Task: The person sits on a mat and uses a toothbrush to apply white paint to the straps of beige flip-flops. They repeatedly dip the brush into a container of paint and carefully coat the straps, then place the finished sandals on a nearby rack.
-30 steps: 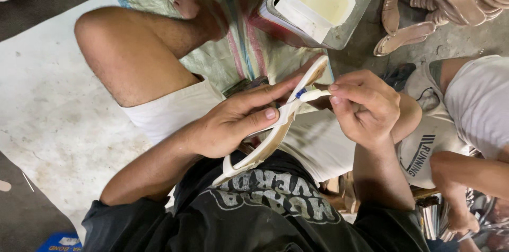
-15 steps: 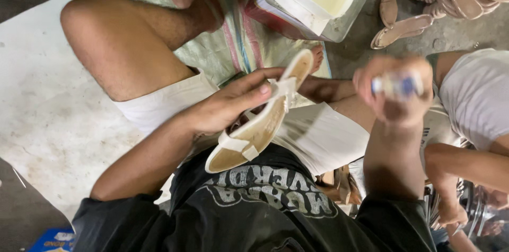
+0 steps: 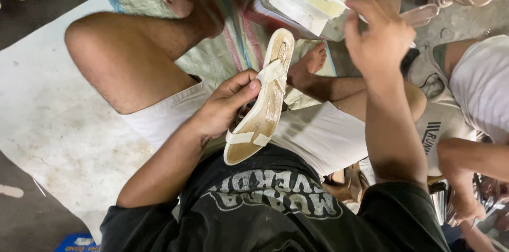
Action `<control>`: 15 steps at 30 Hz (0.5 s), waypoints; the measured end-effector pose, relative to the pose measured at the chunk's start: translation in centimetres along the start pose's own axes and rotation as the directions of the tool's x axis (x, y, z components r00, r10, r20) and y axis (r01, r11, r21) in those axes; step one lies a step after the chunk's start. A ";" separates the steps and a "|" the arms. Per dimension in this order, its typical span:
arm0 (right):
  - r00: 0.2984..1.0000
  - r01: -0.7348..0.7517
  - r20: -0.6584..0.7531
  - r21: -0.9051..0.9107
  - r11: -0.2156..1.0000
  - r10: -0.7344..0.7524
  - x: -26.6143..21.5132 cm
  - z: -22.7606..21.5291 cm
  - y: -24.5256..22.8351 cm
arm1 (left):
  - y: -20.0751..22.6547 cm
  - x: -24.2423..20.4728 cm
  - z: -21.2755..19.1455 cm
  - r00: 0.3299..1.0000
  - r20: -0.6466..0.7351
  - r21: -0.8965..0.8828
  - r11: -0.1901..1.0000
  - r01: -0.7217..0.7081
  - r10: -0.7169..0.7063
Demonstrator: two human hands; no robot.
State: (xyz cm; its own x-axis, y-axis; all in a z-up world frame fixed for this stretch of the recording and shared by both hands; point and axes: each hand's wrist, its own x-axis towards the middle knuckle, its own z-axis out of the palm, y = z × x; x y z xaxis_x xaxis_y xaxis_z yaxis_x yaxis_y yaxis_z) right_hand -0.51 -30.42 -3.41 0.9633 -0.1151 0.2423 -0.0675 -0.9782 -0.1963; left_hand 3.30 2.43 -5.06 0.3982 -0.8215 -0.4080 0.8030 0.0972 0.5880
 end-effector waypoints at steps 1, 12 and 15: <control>0.997 -0.024 0.068 -0.051 0.998 0.027 -0.4 -0.9 0.1 | 0.1 -0.2 0.2 1.000 -0.023 -0.012 1.000 0.001 -0.002; 0.978 -0.202 0.142 0.834 0.513 0.154 -7.8 -4.2 -7.8 | 0.4 -0.2 2.9 0.989 0.029 0.130 0.980 -0.148 0.146; 0.980 -0.184 0.101 0.798 0.574 0.173 -7.7 -3.7 -9.2 | 0.6 -0.4 3.6 0.990 -0.014 0.220 0.967 -0.131 0.138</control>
State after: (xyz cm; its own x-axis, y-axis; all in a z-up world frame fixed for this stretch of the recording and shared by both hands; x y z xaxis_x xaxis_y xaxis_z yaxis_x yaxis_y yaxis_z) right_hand -8.28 -21.22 0.04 0.9582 -0.2650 0.1077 -0.0085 -0.4029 -0.9152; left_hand 1.99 0.82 -2.01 0.5111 -0.7924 -0.3330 0.6263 0.0780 0.7757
